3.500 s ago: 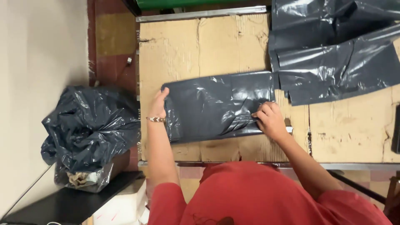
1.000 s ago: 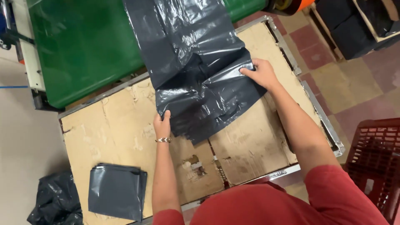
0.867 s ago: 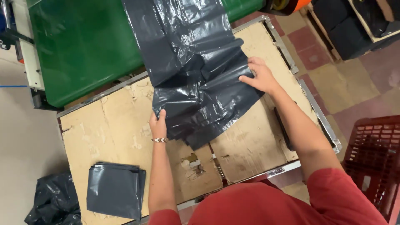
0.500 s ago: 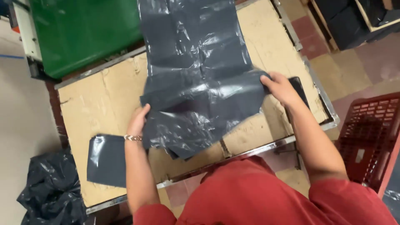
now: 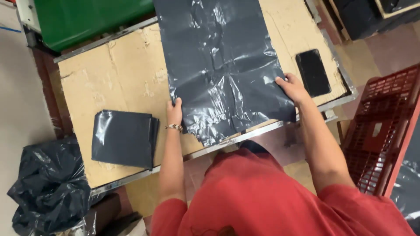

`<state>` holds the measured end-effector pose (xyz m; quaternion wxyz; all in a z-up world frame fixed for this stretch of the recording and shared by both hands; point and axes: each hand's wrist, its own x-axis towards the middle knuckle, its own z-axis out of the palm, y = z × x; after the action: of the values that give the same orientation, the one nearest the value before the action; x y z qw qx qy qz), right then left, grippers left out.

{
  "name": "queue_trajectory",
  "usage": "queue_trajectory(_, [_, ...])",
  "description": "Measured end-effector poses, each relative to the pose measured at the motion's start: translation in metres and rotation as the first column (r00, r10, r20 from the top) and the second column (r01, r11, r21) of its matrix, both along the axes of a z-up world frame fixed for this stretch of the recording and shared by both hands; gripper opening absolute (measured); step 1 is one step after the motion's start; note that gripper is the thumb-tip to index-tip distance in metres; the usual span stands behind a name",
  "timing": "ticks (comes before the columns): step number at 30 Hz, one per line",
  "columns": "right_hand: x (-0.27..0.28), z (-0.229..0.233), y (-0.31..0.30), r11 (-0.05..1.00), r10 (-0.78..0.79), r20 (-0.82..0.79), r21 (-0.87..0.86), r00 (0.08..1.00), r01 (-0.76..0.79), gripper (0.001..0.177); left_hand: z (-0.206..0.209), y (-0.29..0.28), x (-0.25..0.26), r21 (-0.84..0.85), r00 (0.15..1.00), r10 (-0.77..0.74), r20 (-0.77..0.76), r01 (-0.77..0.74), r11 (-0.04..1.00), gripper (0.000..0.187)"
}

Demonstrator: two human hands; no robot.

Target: Folding large plastic bags into smaller rectangles and stacking them on a workbench

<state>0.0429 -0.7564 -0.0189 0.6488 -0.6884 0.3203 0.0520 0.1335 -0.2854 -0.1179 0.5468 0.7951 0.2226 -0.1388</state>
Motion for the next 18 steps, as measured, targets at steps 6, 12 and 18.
queue_trajectory(6, [-0.010, 0.104, 0.063, 0.933, 0.254, -0.300, -0.174, 0.920, -0.315, 0.075, 0.011, -0.009, -0.009, 0.315, 0.968, -0.242, -0.073, 0.252, 0.915, 0.071])
queue_trajectory(12, [0.008, -0.003, 0.013, 0.839, 0.377, -0.165, -0.355, 0.912, -0.411, 0.036, 0.065, -0.033, -0.015, -0.002, 0.993, -0.081, 0.082, 0.081, 0.997, 0.054])
queue_trajectory(18, [0.014, 0.020, 0.039, 0.993, -0.117, -0.177, -0.024, 0.977, 0.114, 0.020, 0.139, -0.047, -0.042, -0.081, 0.984, -0.057, -0.170, 0.043, 0.996, 0.079])
